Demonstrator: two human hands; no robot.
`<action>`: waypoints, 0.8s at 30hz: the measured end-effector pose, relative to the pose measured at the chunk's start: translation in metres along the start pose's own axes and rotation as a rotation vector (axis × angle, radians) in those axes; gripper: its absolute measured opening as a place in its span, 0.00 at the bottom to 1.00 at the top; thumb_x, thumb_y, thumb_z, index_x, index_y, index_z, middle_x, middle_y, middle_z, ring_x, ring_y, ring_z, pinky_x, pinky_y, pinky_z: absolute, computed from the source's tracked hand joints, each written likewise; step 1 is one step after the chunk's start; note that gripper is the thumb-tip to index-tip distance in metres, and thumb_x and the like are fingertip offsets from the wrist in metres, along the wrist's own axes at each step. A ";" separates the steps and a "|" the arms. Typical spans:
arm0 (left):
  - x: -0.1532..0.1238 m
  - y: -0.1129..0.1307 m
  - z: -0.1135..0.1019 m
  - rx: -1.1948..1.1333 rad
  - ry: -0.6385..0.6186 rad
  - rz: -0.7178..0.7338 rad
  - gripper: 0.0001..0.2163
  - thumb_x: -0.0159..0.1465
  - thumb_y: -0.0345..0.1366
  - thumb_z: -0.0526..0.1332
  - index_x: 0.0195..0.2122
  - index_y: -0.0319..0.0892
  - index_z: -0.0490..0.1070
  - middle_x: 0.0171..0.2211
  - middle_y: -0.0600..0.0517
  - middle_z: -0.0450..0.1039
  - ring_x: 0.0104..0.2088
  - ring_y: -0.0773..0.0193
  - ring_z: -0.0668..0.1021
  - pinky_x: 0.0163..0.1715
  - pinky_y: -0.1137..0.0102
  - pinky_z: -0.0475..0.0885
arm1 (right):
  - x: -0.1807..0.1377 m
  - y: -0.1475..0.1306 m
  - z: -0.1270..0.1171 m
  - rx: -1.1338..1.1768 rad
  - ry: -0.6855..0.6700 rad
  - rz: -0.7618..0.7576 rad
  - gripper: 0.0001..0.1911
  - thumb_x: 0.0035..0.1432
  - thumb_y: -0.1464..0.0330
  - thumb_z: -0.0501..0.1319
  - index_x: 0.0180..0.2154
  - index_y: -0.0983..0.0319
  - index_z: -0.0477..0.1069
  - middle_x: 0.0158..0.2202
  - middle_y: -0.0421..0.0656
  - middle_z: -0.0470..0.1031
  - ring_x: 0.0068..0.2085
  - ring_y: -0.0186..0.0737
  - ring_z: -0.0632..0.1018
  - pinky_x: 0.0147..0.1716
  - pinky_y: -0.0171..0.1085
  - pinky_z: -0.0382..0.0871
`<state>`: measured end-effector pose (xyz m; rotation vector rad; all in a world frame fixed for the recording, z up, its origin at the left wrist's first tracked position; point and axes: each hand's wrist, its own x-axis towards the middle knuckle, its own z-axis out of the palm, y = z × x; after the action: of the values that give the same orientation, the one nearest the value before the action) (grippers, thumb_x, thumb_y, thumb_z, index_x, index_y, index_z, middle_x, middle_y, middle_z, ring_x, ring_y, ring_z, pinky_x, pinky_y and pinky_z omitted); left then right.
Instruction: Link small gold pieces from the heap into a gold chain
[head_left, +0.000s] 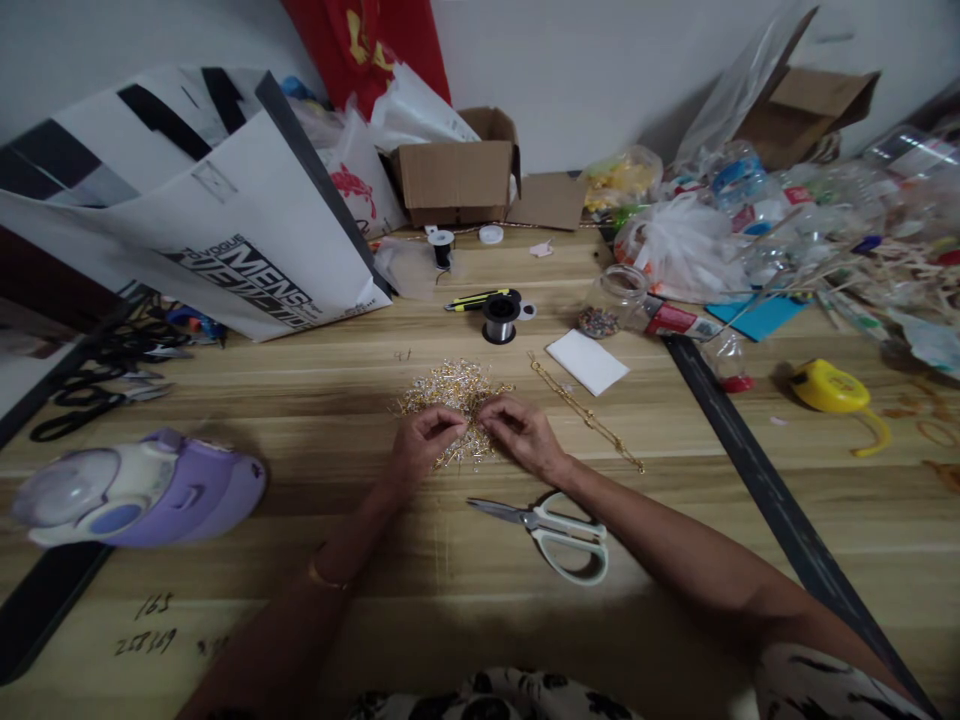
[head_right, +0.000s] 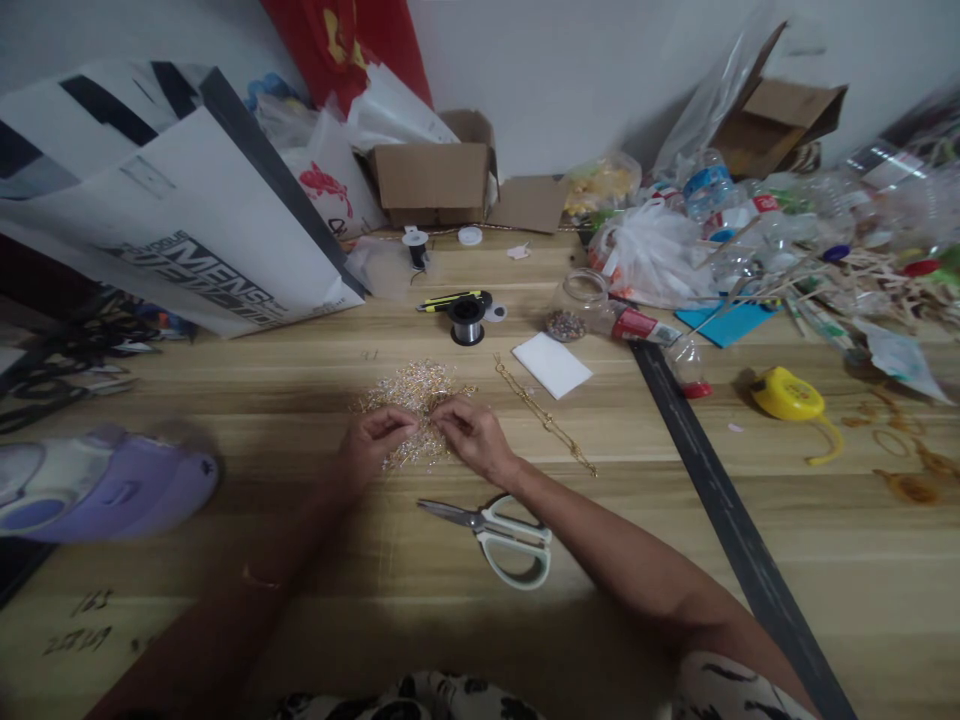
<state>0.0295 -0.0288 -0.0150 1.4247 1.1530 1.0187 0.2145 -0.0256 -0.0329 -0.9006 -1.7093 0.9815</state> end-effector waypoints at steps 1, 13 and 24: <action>0.000 0.000 0.000 -0.012 -0.004 0.017 0.07 0.53 0.38 0.65 0.26 0.39 0.73 0.31 0.50 0.75 0.35 0.63 0.76 0.39 0.69 0.70 | 0.000 0.000 0.000 -0.002 0.001 0.004 0.08 0.60 0.66 0.57 0.33 0.62 0.71 0.32 0.44 0.72 0.35 0.39 0.73 0.38 0.38 0.68; -0.003 -0.007 0.005 0.070 -0.117 0.091 0.04 0.55 0.34 0.63 0.28 0.39 0.73 0.37 0.45 0.76 0.39 0.61 0.78 0.42 0.68 0.71 | -0.001 -0.002 0.001 -0.012 0.005 -0.010 0.07 0.60 0.67 0.56 0.34 0.62 0.71 0.32 0.44 0.72 0.34 0.38 0.73 0.36 0.37 0.67; -0.003 -0.005 0.003 0.113 -0.110 0.040 0.04 0.54 0.34 0.63 0.28 0.38 0.73 0.28 0.50 0.75 0.30 0.66 0.76 0.33 0.73 0.70 | -0.001 -0.002 0.001 -0.016 0.018 -0.014 0.07 0.60 0.66 0.57 0.33 0.61 0.70 0.32 0.44 0.71 0.35 0.39 0.72 0.37 0.38 0.67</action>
<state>0.0311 -0.0319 -0.0205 1.5789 1.1199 0.9034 0.2133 -0.0271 -0.0318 -0.9040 -1.7081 0.9493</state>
